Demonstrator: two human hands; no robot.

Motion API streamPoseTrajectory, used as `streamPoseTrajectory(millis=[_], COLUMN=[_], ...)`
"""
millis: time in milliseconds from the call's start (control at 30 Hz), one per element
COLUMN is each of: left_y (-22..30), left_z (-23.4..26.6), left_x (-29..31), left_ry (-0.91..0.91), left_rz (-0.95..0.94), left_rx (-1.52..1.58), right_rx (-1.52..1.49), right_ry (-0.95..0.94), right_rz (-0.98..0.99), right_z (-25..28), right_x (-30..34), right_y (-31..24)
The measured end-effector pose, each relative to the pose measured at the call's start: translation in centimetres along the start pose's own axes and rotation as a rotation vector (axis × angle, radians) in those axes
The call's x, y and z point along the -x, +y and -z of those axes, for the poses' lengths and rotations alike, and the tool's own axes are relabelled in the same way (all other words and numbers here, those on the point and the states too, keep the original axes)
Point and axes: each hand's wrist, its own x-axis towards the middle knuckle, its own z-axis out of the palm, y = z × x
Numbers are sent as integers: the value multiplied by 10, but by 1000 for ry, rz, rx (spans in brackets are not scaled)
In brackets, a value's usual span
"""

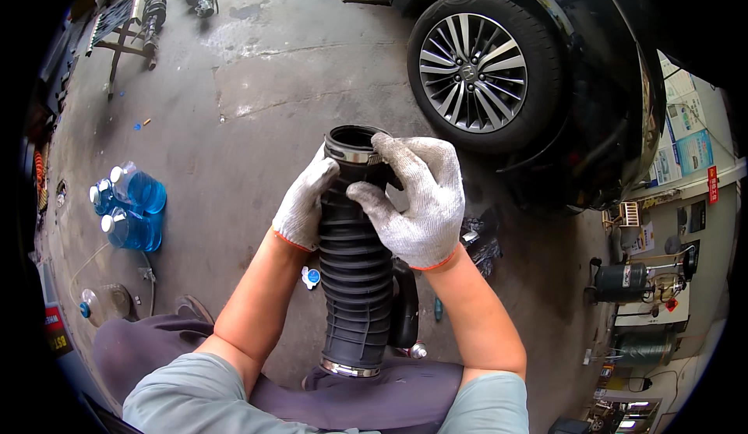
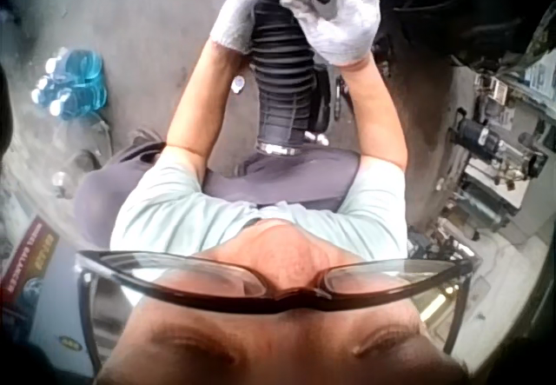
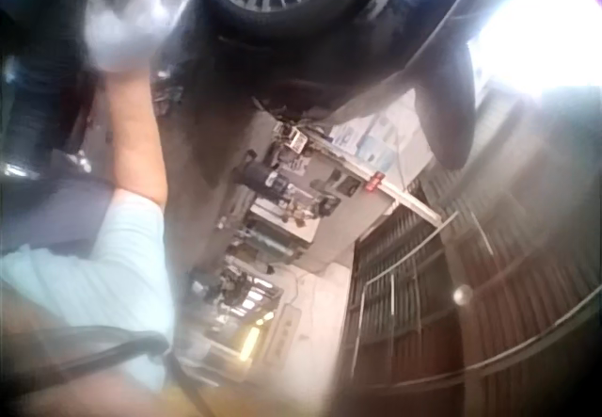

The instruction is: The person prepares a new air intake hose by attaching a metal clamp and spraying lubricant on the ends. They then install the hose into the engine bay, connecting it to the air filter housing and throttle body, and secure it with a screwdriver.

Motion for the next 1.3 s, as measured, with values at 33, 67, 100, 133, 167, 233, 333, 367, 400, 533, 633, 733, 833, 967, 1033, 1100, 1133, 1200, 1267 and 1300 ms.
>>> streamPoseTrajectory(millis=[33, 67, 100, 133, 167, 233, 333, 367, 400, 533, 633, 733, 833, 967, 1033, 1100, 1133, 1200, 1267, 1300], left_y=[4, 1, -4, -8, -10, -8, -10, -9, -5, 14, 27, 16, 15, 9, 2, 3, 5, 9, 9, 8], left_z=[-1, -1, 2, 1, -1, 2, 13, 11, 7, -5, -13, -17, -20, -17, -44, -66, -70, -70, -67, -62], left_x=[5, 2, -2, -3, -4, -4, -6, -6, -6, -5, 0, 6, 5, 1, 13, 25, 27, 27, 26, 26], left_ry=[-51, -93, -135, -135, -136, -165, -225, -205, -176, -40, -90, -128, -174, -166, -90, -32, -50, -59, -76, -86], left_rz=[6, -14, -31, -22, -11, -10, 20, 1, -32, -184, -411, -629, -749, -768, -409, -285, -306, -332, -352, -358], left_rx=[-34, -43, -51, -40, -30, -21, 72, 59, 7, -354, -597, -643, -787, -963, -572, -348, -333, -394, -404, -389], right_rx=[-87, -174, -248, -219, -191, -191, -202, -444, -556, -1140, -1257, -1313, -1308, -1228, -1184, -1180, -1180, -1121, -1067, -1035], right_ry=[37, 73, 134, 122, 110, 55, -72, -150, -208, -221, -306, -275, -206, -91, -1, 2, 3, -9, 5, 26], right_rz=[-27, -54, -32, -15, 2, -1, -54, -272, -361, -821, -901, -884, -883, -848, -860, -825, -807, -735, -701, -679], right_z=[1, 1, -6, -2, 5, 10, 23, 19, 18, 17, 18, 22, 21, 13, 12, 15, 16, 17, 16, 15], right_x=[1, 2, 5, 7, 6, 0, -5, 1, 6, 4, 11, 4, 2, 13, 17, 15, 14, 14, 14, 13], right_y=[-1, -1, 6, 9, 10, 9, 5, 3, 0, -16, -8, -11, -14, -8, -8, -12, -14, -15, -21, -25])
